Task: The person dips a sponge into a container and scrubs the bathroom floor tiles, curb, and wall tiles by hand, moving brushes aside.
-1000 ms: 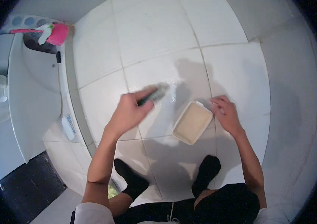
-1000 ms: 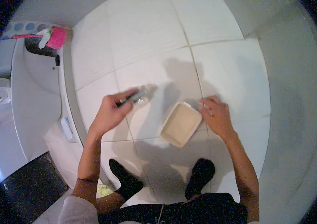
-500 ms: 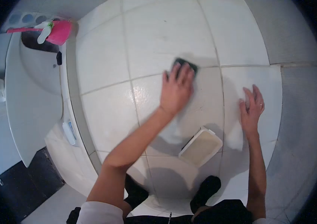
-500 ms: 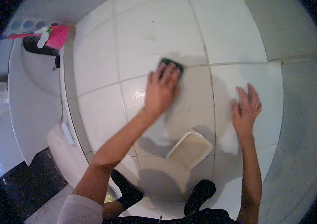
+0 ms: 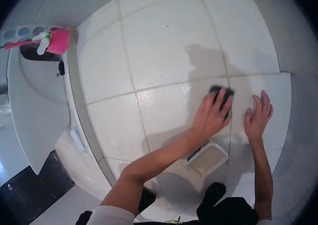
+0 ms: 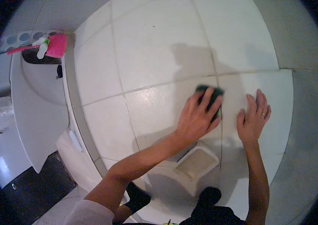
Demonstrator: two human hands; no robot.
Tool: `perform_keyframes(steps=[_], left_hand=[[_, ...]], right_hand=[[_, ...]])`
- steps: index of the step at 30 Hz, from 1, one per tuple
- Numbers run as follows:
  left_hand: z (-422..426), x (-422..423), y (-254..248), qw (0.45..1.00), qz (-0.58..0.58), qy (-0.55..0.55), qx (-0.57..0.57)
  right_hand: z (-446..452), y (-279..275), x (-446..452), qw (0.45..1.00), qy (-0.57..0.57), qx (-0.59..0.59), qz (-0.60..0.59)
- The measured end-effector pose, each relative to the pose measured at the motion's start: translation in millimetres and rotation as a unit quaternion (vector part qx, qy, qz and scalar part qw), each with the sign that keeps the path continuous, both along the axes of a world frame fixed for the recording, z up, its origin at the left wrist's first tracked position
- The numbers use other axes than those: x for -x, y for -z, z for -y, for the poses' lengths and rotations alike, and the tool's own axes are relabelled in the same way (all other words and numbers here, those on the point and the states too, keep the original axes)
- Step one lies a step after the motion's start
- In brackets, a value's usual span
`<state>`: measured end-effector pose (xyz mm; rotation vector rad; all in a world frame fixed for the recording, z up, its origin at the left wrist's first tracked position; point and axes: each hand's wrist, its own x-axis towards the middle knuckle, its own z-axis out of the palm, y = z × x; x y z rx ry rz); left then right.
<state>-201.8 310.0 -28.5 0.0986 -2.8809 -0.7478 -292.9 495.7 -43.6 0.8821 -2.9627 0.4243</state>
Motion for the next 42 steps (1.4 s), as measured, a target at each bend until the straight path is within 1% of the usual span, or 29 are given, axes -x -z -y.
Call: perform_keyframes(steps=[2, 4, 5, 7, 8, 9, 10, 11, 12, 14, 16, 17, 18, 19, 22, 24, 25, 27, 28, 29, 30, 31, 34, 35, 36, 37, 39, 41, 42], left_hand=[[25.0, 39.1, 13.4, 0.998, -0.033, -0.02, 0.044], [81.0, 29.6, 16.1, 0.993, -0.039, -0.045, 0.097], [121.1, 0.2, 28.8, 0.994, -0.024, -0.077, 0.069], [192.1, -74.5, 17.4, 0.961, 0.053, -0.205, 0.18], [231.9, -117.8, 13.1, 0.941, 0.12, -0.274, 0.156], [269.1, -153.8, 14.4, 0.922, 0.089, -0.316, 0.207], [302.1, -190.1, 14.6, 0.903, 0.124, -0.342, 0.23], [328.8, -216.4, 18.9, 0.895, 0.14, -0.376, 0.197], [330.3, -213.4, 14.4, 0.878, 0.145, -0.425, 0.168], [327.3, -192.5, 30.8, 0.853, 0.193, -0.44, 0.203], [327.4, -154.9, 76.1, 0.88, 0.092, -0.377, 0.273], [274.4, -88.0, 48.5, 0.905, 0.029, -0.409, 0.111], [237.8, -41.0, 48.9, 0.914, 0.001, -0.382, 0.134], [202.8, -0.1, 47.9, 0.921, -0.012, -0.326, 0.212], [85.5, 89.8, 49.4, 0.97, -0.076, -0.159, 0.165], [6.9, 113.4, 45.9, 0.984, -0.143, -0.102, 0.009], [7.9, 109.5, 41.9, 0.983, -0.151, -0.108, 0.009], [15.4, 105.9, 34.7, 0.987, -0.158, -0.032, -0.029], [48.0, 101.3, 3.0, 0.966, 0.016, -0.086, -0.244], [83.5, 89.2, 48.2, 0.994, -0.07, -0.059, 0.063], [131.1, 63.9, 48.4, 0.975, -0.1, -0.077, 0.181], [182.0, 41.7, 36.1, 0.979, 0.006, -0.109, 0.17], [310.6, -71.7, 35.5, 0.931, 0.06, -0.265, 0.245], [343.5, -114.2, 29.9, 0.922, 0.099, -0.303, 0.219], [371.2, -152.9, 34.4, 0.919, 0.05, -0.366, 0.137], [392.1, -178.2, 43.8, 0.908, 0.046, -0.384, 0.162], [399.0, -168.6, 53.8, 0.897, 0.043, -0.401, 0.183], [387.9, -99.2, 51.2, 0.826, 0.236, -0.34, 0.383], [358.9, -37.7, 36.2, 0.831, 0.247, -0.307, 0.394]], right_hand=[[-1.3, 1.2, 0.6, 1.0, -0.003, -0.009, -0.005], [-0.4, 2.6, 3.0, 1.0, -0.011, -0.005, -0.009], [-2.1, 2.1, 0.5, 1.0, -0.011, 0.0, -0.008], [-0.1, 1.6, -1.6, 1.0, -0.007, -0.006, -0.008], [1.3, 1.6, -2.2, 1.0, -0.002, -0.006, -0.013], [1.2, 1.2, -1.4, 1.0, 0.003, -0.003, -0.011], [1.2, 1.4, -0.8, 1.0, 0.001, -0.001, -0.011], [0.4, 1.6, -1.3, 1.0, -0.001, -0.001, -0.01], [0.2, 1.6, -2.1, 1.0, 0.004, 0.001, -0.008], [1.3, 0.0, -0.8, 1.0, 0.003, -0.001, 0.003], [2.1, -1.0, -0.3, 1.0, 0.006, -0.012, -0.001], [3.5, -0.3, -1.0, 1.0, 0.01, -0.026, -0.003], [4.2, -0.1, -1.7, 1.0, 0.006, -0.022, -0.001], [4.6, 0.1, -1.5, 1.0, 0.01, -0.009, -0.001], [4.7, 0.0, -1.4, 1.0, 0.012, 0.007, -0.003], [3.0, 2.1, -3.2, 1.0, 0.008, 0.008, -0.009], [0.6, 4.7, -3.1, 1.0, 0.01, -0.002, -0.011], [-0.7, 5.7, 3.8, 1.0, 0.005, -0.018, -0.02], [-0.9, 6.1, 3.3, 1.0, 0.003, -0.013, -0.023], [-1.5, 6.4, 1.0, 1.0, 0.0, -0.009, -0.023], [-1.1, 6.0, -1.6, 1.0, -0.004, -0.014, -0.016], [0.4, 5.0, -2.1, 1.0, -0.002, -0.012, -0.011], [2.0, 4.8, -0.7, 1.0, 0.002, -0.003, -0.012], [1.2, 5.5, 0.3, 1.0, 0.002, 0.0, -0.012], [1.0, 4.7, 1.2, 1.0, 0.008, 0.002, -0.013], [2.3, 3.0, 0.6, 1.0, 0.006, 0.003, -0.008], [1.1, 1.3, 0.8, 1.0, 0.005, -0.001, -0.003], [2.8, 2.3, 1.5, 1.0, 0.01, -0.001, -0.006], [3.7, 1.6, 3.4, 1.0, 0.012, 0.0, -0.01]])
